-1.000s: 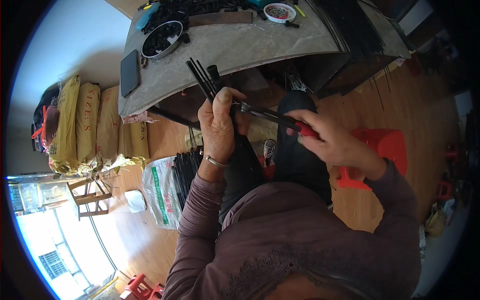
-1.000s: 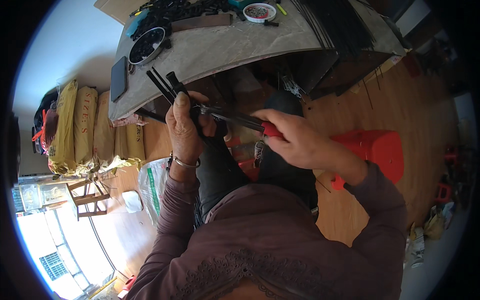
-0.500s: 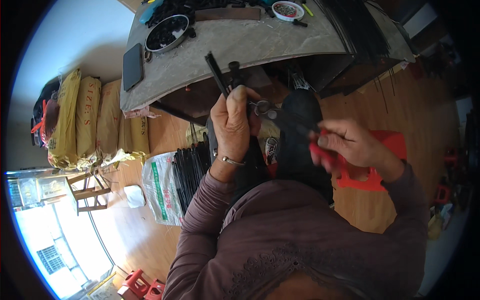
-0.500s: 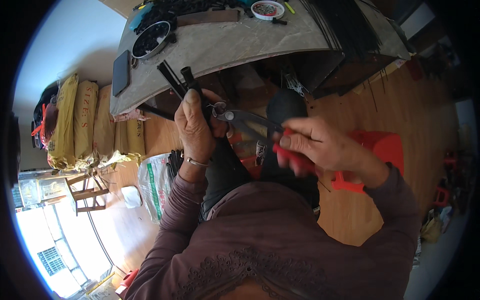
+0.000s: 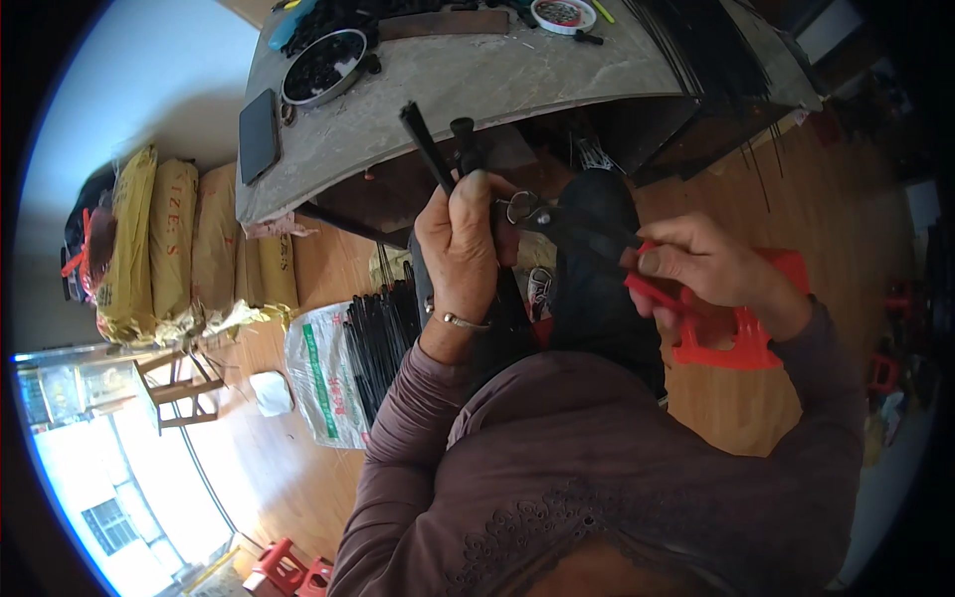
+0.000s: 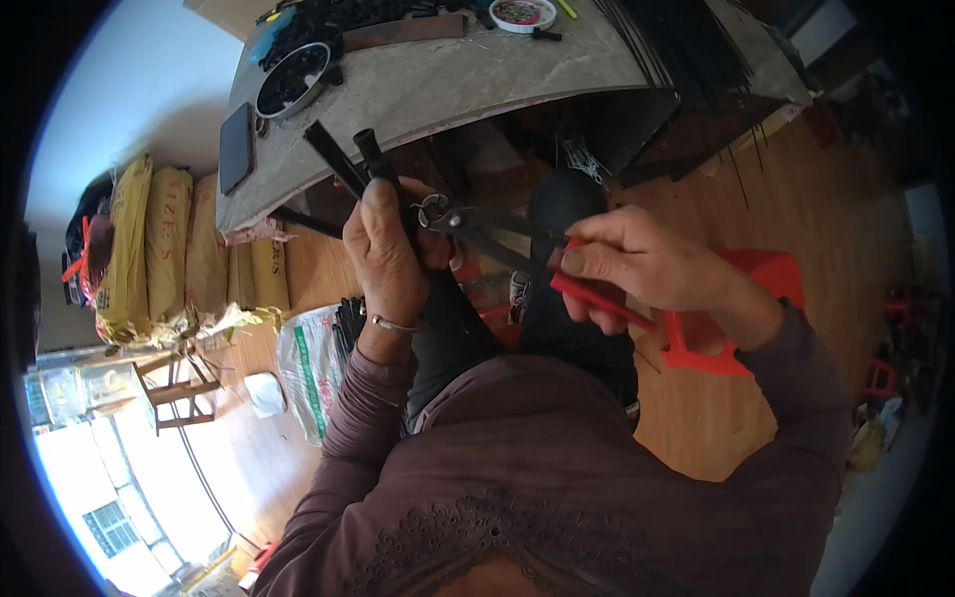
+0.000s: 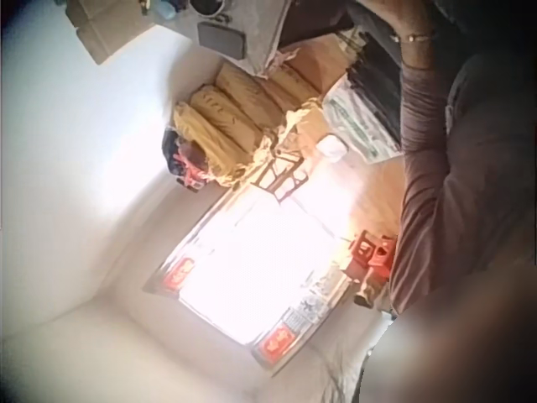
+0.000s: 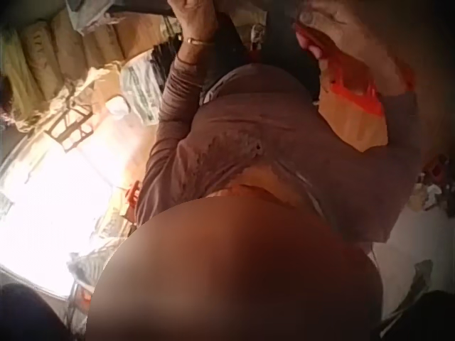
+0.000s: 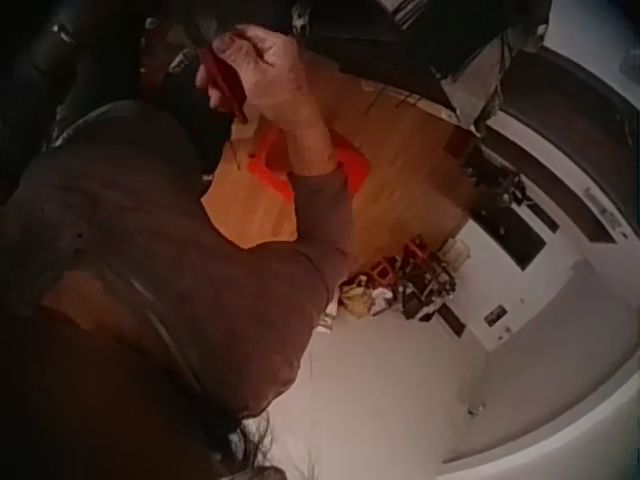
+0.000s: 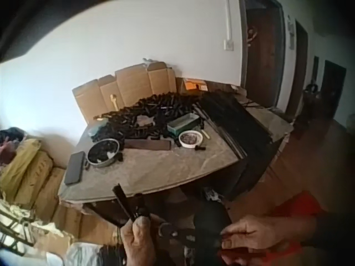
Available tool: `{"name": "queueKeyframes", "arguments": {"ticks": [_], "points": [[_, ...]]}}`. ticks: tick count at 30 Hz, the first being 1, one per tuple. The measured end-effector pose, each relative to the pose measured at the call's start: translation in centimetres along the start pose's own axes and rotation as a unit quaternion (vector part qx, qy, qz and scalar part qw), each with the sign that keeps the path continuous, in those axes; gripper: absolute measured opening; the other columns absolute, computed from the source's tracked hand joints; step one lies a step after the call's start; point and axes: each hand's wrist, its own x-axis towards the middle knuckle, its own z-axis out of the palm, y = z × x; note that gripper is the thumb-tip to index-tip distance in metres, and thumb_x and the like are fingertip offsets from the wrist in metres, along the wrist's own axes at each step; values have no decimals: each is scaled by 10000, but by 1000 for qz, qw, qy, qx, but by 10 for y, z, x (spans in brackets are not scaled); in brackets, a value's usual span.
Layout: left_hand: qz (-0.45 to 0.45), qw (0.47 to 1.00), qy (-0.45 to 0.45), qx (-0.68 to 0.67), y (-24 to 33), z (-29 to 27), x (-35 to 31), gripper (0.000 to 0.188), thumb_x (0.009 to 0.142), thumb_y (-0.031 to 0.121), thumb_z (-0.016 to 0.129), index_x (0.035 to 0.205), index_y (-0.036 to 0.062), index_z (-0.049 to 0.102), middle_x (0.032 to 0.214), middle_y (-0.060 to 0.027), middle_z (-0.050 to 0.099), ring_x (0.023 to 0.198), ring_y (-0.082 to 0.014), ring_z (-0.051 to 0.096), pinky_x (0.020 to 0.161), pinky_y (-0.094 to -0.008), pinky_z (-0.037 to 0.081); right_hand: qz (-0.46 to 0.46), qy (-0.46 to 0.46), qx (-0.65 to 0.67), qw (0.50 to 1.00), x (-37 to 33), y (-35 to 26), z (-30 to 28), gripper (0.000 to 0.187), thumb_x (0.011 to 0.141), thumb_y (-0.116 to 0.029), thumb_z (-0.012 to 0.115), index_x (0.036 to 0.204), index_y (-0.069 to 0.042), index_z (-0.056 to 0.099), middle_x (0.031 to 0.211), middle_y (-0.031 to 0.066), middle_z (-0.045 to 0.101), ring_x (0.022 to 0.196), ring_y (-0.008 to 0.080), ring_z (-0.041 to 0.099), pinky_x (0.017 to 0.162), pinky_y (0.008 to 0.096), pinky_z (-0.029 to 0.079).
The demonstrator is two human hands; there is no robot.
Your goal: Placing thin black rods into a measuring jig and cutting them to a uniform length using hand pliers.
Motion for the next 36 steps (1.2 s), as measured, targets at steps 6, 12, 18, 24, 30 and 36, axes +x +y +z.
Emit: {"name": "queueKeyframes", "arguments": {"ticks": [6,12,18,24,30,36], "points": [[-4,1000,12,-5,1,8,-8,445,965,441,491,869,20,600,506,-1,474,394,-79,423,395,-207,305,183,-232,261,919,1,11,-10,271,852,-153,666,1037,-1,540,871,80,632,681,167,620,591,245,507],[15,999,34,14,-1,9,-5,423,971,435,489,871,35,584,491,6,459,389,-70,410,390,-209,282,14,-25,-129,991,-5,-16,-1,380,853,-129,618,1192,4,508,1022,76,604,929,170,585,798,323,493],[-3,1000,9,18,-3,0,1,514,963,505,454,887,13,585,520,-15,467,382,-88,394,370,-232,313,-65,18,-138,988,-4,-3,-3,318,934,-242,564,1105,24,526,869,70,621,747,153,607,649,261,490],[1,1000,9,18,3,9,-8,402,960,404,527,874,18,601,551,18,483,400,-63,430,385,-200,310,146,-170,407,885,-14,21,26,368,909,-394,605,843,-40,528,606,30,539,430,109,508,387,246,418],[-10,999,-30,13,8,9,-13,416,957,417,525,869,18,600,559,21,476,411,-57,431,387,-195,305,197,-279,409,846,-8,22,-4,217,847,-194,656,819,-56,490,625,51,537,469,128,532,420,268,434],[-9,1000,-22,0,1,2,-8,410,962,404,518,865,14,600,577,13,492,413,-58,434,398,-190,318,-119,56,-198,971,-1,4,10,207,846,-130,614,993,1,552,805,71,602,712,189,626,642,295,500]]}}
